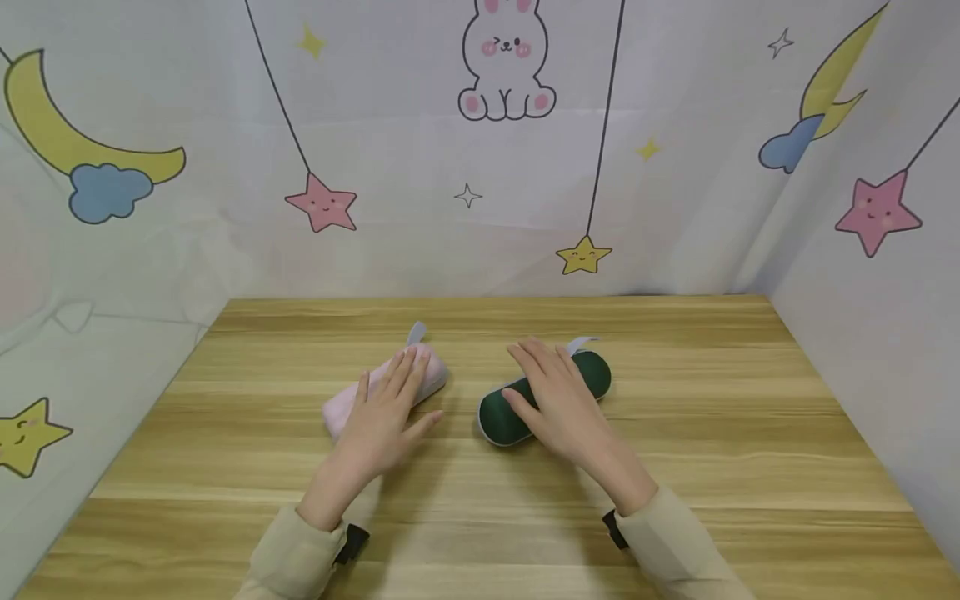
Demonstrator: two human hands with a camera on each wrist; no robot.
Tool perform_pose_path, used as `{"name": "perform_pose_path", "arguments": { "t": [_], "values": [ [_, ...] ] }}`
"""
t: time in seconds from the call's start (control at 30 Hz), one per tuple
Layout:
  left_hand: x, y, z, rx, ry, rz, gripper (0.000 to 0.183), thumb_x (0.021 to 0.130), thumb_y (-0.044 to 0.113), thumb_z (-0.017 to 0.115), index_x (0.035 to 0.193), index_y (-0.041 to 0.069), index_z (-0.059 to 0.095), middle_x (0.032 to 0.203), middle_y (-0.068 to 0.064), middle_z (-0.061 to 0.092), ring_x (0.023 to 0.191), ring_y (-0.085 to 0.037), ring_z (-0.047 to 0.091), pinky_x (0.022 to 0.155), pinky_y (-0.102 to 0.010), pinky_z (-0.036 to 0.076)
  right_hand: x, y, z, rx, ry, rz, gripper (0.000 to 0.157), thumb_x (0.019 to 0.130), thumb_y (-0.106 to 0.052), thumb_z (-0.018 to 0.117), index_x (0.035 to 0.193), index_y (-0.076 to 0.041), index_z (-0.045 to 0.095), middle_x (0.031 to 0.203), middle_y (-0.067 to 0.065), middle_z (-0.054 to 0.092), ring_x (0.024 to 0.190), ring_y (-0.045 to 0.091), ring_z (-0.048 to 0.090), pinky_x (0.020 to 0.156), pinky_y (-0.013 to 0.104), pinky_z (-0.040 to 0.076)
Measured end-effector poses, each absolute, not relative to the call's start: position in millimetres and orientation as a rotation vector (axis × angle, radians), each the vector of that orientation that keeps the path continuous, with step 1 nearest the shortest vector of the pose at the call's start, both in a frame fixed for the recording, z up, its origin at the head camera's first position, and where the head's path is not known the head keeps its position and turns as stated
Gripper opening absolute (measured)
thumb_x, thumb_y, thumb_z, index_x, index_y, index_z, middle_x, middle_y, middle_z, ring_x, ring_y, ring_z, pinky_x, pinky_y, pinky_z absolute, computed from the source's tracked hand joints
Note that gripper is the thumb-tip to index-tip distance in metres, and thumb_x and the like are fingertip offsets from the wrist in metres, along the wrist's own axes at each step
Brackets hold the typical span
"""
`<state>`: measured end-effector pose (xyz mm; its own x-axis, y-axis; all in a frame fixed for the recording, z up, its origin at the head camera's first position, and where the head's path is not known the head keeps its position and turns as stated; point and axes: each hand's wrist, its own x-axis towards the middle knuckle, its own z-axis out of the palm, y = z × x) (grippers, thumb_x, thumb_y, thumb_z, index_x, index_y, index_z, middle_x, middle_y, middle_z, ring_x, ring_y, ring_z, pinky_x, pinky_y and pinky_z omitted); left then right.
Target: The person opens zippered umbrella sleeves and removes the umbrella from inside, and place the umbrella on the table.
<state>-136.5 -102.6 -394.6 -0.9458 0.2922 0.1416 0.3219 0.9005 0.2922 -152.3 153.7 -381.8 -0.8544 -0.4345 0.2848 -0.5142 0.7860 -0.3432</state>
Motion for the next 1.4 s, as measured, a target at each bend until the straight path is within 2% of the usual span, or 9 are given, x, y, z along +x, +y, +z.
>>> {"name": "perform_pose_path", "arguments": {
  "t": [0.17, 0.43, 0.7, 1.07, 1.4],
  "values": [
    [-142, -105, -397, -0.476, -2.945, -0.464, 0.078, 0.094, 0.043, 0.057, 0.154, 0.012, 0.019, 0.160, -0.014, 0.021, 0.149, -0.031, 0.020, 0.114, -0.065, 0.013, -161, 148, -378, 0.769, -2.795, 0.603, 0.058, 0.096, -0.034, 0.056, 0.146, -0.009, 0.039, 0.150, 0.014, 0.040, 0.141, 0.031, 0.035, 0.118, 0.054, 0.018],
    [-150, -110, -398, -0.456, -2.957, -0.494, 0.075, 0.094, 0.037, 0.059, 0.154, 0.011, 0.021, 0.159, -0.014, 0.021, 0.148, -0.031, 0.022, 0.115, -0.064, 0.012, -174, 143, -376, 0.835, -2.782, 0.607, 0.058, 0.094, -0.030, 0.059, 0.145, -0.007, 0.041, 0.146, 0.017, 0.044, 0.138, 0.034, 0.039, 0.116, 0.055, 0.023],
    [-153, -110, -396, -0.398, -2.977, -0.494, 0.074, 0.095, 0.038, 0.058, 0.154, 0.012, 0.021, 0.158, -0.015, 0.026, 0.147, -0.032, 0.023, 0.114, -0.065, 0.016, -177, 142, -373, 0.829, -2.830, 0.620, 0.058, 0.095, -0.029, 0.059, 0.145, -0.009, 0.040, 0.148, 0.016, 0.043, 0.139, 0.034, 0.038, 0.117, 0.054, 0.022],
    [-164, -110, -391, -0.360, -3.016, -0.462, 0.075, 0.095, 0.041, 0.056, 0.153, 0.008, 0.022, 0.157, -0.016, 0.027, 0.146, -0.034, 0.027, 0.112, -0.066, 0.020, -184, 139, -372, 0.837, -2.853, 0.595, 0.056, 0.095, -0.031, 0.058, 0.145, -0.011, 0.041, 0.146, 0.015, 0.046, 0.136, 0.034, 0.041, 0.114, 0.054, 0.028],
    [-166, -112, -390, -0.286, -3.056, -0.549, 0.076, 0.094, 0.041, 0.058, 0.152, 0.006, 0.024, 0.157, -0.016, 0.029, 0.146, -0.033, 0.027, 0.113, -0.065, 0.017, -195, 130, -365, 0.897, -2.853, 0.595, 0.058, 0.095, -0.031, 0.059, 0.145, -0.009, 0.040, 0.145, 0.013, 0.047, 0.133, 0.034, 0.045, 0.110, 0.054, 0.034]
  ]
}}
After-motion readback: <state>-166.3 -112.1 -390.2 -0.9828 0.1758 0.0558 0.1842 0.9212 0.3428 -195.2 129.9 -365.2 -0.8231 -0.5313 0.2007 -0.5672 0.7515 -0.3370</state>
